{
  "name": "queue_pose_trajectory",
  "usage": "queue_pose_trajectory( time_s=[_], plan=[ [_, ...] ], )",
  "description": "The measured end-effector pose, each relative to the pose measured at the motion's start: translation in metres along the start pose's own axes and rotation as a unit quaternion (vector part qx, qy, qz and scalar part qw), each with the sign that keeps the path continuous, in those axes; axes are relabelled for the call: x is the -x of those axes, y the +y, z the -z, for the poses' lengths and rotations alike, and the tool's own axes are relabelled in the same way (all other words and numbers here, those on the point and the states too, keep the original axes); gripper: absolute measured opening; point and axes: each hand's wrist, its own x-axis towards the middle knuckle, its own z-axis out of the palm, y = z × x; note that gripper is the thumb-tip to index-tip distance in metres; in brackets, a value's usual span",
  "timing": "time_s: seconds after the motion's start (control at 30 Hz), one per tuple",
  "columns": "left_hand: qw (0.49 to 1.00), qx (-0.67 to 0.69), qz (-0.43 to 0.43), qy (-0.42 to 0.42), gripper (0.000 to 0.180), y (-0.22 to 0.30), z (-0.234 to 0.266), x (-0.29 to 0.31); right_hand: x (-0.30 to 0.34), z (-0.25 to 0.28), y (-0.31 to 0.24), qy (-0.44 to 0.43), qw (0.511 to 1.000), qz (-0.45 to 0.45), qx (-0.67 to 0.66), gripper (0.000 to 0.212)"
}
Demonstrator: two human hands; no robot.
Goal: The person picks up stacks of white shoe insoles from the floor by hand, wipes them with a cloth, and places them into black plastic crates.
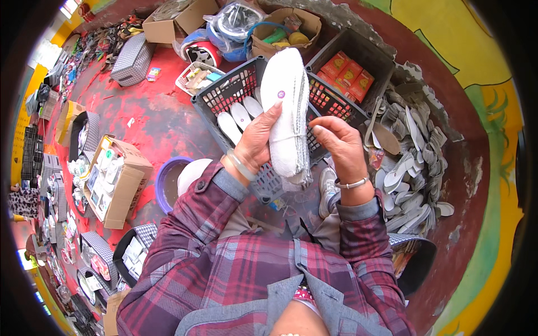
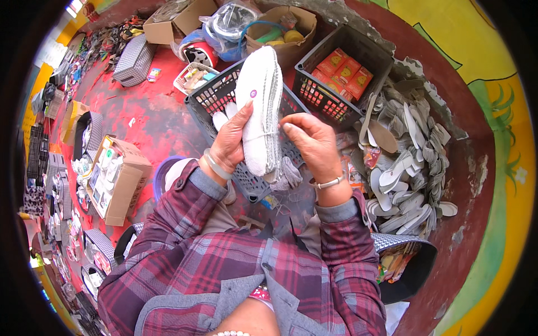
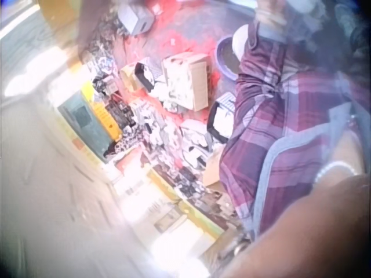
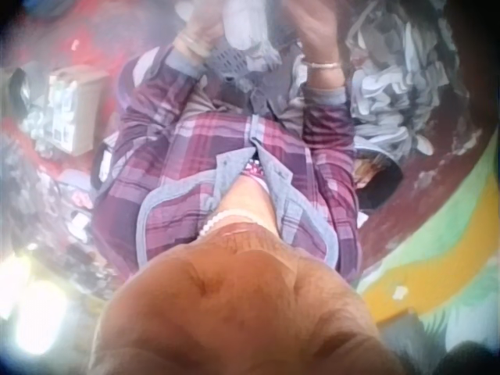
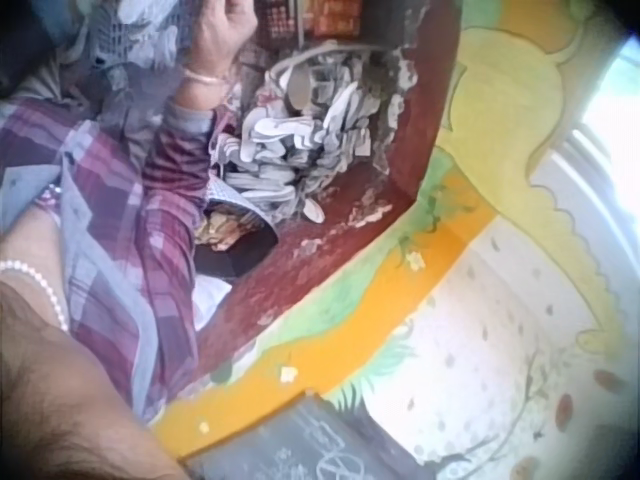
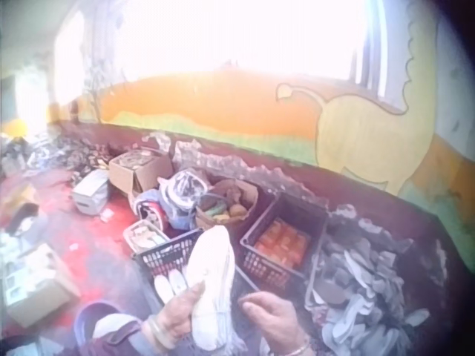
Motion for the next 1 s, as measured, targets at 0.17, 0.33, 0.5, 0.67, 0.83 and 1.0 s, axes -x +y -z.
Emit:
queue_pose_trajectory(
  time_s=[0.17, 0.33, 0.5, 0.67, 0.83, 1.0],
  plan=[
    [0.999, -0.014, -0.023, 0.024, 0.037, -0.002, -0.004, 0.0, -0.008, -0.009, 0.008, -0.017, 0.998, -0.031, -0.042, 0.012],
    [0.999, -0.027, -0.027, 0.036, 0.036, -0.003, 0.001, -0.004, -0.01, -0.006, 0.016, -0.033, 0.998, -0.037, -0.045, 0.01],
    [0.996, 0.017, -0.065, 0.059, 0.036, -0.009, 0.01, -0.012, -0.006, 0.005, 0.014, -0.079, 0.996, -0.038, -0.026, 0.007],
    [0.996, 0.006, -0.079, 0.046, 0.038, -0.004, 0.006, -0.013, -0.006, 0.029, 0.013, -0.178, 0.978, -0.104, 0.031, 0.008],
    [0.976, -0.214, -0.041, 0.014, 0.041, -0.012, -0.002, -0.01, -0.018, 0.041, 0.016, -0.011, 0.985, -0.104, -0.139, 0.07],
    [0.934, -0.351, -0.007, -0.06, 0.045, -0.034, -0.004, -0.009, -0.019, 0.024, 0.04, 0.064, 0.95, -0.075, -0.296, 0.049]
  ],
)
